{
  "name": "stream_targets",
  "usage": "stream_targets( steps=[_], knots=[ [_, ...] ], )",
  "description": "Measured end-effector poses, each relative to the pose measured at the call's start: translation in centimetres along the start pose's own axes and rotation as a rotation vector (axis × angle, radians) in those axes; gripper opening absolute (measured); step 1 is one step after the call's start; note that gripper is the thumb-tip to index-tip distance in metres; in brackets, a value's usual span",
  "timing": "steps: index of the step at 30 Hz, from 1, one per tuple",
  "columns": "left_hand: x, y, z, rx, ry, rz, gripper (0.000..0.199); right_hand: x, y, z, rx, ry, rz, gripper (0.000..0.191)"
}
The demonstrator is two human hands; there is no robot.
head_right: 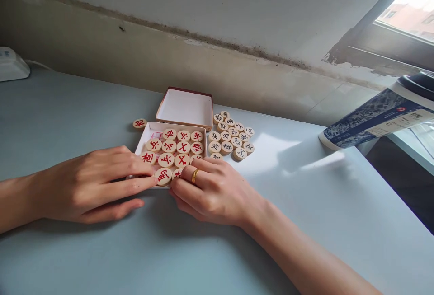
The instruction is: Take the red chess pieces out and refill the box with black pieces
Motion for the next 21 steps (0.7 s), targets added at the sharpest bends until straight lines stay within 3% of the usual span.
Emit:
stream_targets(
  steps=[11,21],
  knots=[
    [-0.38,-0.23,-0.11,-0.021,-0.137,-0.121,0.022,0.06,0.1,-0.18,-0.003,0.007,-0.016,0.017],
    [-0.4,0.01,-0.52,0.092,-0.184,-0.112,0.018,-0.03,0.06,-0.16,0.002,0.008,-0.021,0.018]
  ],
)
Point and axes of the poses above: each hand's wrist, its own z-axis towards the middle knuckle, its own y-axis out of the palm, x = y × z, the point moved 3 cm from there along z, towards the middle knuckle, and after that the axes turned 3 degrees about y, right-handed, at the moved point
